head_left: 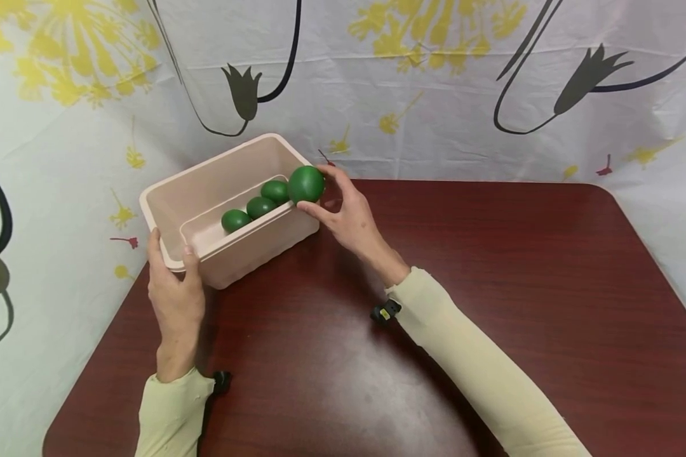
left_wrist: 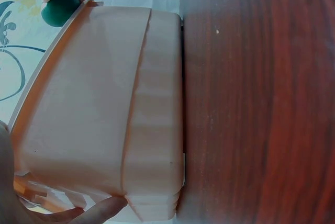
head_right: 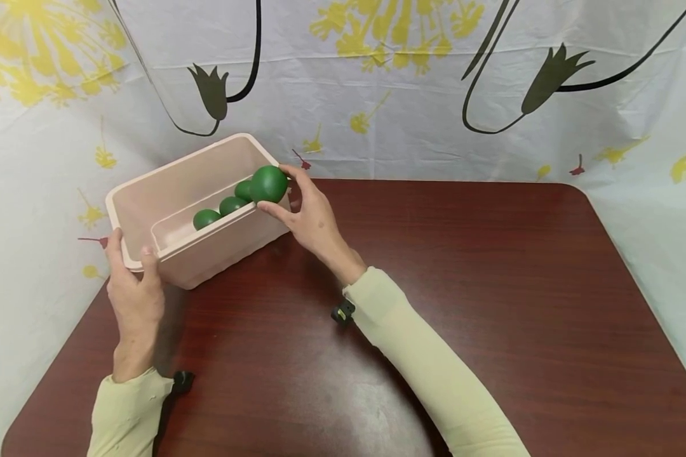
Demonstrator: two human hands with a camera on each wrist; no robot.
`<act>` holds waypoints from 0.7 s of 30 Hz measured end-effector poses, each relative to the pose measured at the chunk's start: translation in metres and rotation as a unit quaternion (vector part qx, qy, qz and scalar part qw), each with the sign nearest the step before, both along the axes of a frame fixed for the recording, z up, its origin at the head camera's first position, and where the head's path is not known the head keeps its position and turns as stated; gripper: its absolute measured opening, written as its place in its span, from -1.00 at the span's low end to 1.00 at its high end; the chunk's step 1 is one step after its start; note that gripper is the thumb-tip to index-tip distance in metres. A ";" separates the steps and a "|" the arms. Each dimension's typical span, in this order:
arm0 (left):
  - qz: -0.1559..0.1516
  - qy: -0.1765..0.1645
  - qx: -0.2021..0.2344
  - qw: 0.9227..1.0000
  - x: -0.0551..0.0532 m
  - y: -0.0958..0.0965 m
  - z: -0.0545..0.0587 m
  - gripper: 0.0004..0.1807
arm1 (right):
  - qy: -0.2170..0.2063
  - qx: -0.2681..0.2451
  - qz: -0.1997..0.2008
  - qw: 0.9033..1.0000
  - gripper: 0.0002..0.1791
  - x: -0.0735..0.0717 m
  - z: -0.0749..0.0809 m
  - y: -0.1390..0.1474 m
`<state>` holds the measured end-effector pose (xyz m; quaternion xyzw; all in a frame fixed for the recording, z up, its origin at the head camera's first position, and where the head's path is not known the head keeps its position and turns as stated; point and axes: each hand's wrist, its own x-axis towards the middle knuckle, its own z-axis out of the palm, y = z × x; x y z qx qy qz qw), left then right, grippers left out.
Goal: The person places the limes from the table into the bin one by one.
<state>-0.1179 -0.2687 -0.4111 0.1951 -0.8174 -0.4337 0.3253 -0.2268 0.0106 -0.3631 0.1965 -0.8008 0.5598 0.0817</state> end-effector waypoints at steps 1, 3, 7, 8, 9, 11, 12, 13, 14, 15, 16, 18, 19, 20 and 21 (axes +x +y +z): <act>0.000 -0.001 0.001 1.000 0.000 0.000 0.000 -0.26 | -0.005 -0.001 0.001 1.000 -0.20 -0.001 0.001 -0.001; -0.001 -0.003 0.002 1.000 0.001 -0.001 0.000 -0.26 | -0.009 -0.001 0.004 1.000 -0.21 -0.002 0.001 -0.003; -0.002 -0.009 0.005 1.000 0.001 -0.001 -0.001 -0.26 | 0.000 0.006 0.002 1.000 -0.21 -0.006 0.002 -0.006; -0.002 -0.009 0.005 1.000 0.001 -0.001 -0.001 -0.26 | 0.005 0.011 0.000 1.000 -0.20 -0.007 0.001 -0.006; -0.002 -0.009 0.006 1.000 0.001 -0.001 -0.001 -0.26 | 0.010 0.015 -0.002 1.000 -0.20 -0.008 0.001 -0.007; -0.002 -0.008 0.005 1.000 0.001 0.000 -0.002 -0.27 | 0.018 0.024 -0.008 1.000 -0.19 -0.010 0.000 -0.007; -0.002 -0.007 0.005 1.000 0.001 0.000 -0.002 -0.26 | 0.022 0.029 -0.012 0.999 -0.18 -0.010 0.000 -0.007; -0.003 -0.006 0.004 1.000 0.001 0.000 -0.002 -0.26 | 0.026 0.033 -0.016 0.999 -0.17 -0.011 0.000 -0.007; -0.004 -0.005 0.003 1.000 0.000 0.000 -0.002 -0.26 | 0.029 0.036 -0.019 0.999 -0.17 -0.011 0.000 -0.007; -0.004 -0.004 0.003 1.000 0.000 0.000 -0.002 -0.26 | 0.032 0.037 -0.021 0.999 -0.17 -0.012 -0.001 -0.007; -0.004 -0.004 0.002 1.000 0.000 0.000 -0.002 -0.26 | 0.035 0.039 -0.023 0.998 -0.18 -0.012 -0.001 -0.007; -0.005 -0.003 0.001 1.000 -0.001 0.001 -0.002 -0.26 | 0.040 0.032 -0.023 0.998 -0.22 -0.012 -0.002 -0.006; -0.005 -0.004 0.002 1.000 -0.001 0.001 -0.003 -0.26 | 0.044 0.026 -0.021 0.998 -0.25 -0.012 -0.002 -0.006; -0.005 -0.003 0.001 1.000 -0.001 0.001 -0.002 -0.26 | 0.047 0.018 -0.018 0.999 -0.27 -0.013 -0.003 -0.005; -0.005 -0.003 0.001 1.000 -0.001 0.001 -0.002 -0.26 | 0.049 0.011 -0.015 0.999 -0.31 -0.013 -0.003 -0.005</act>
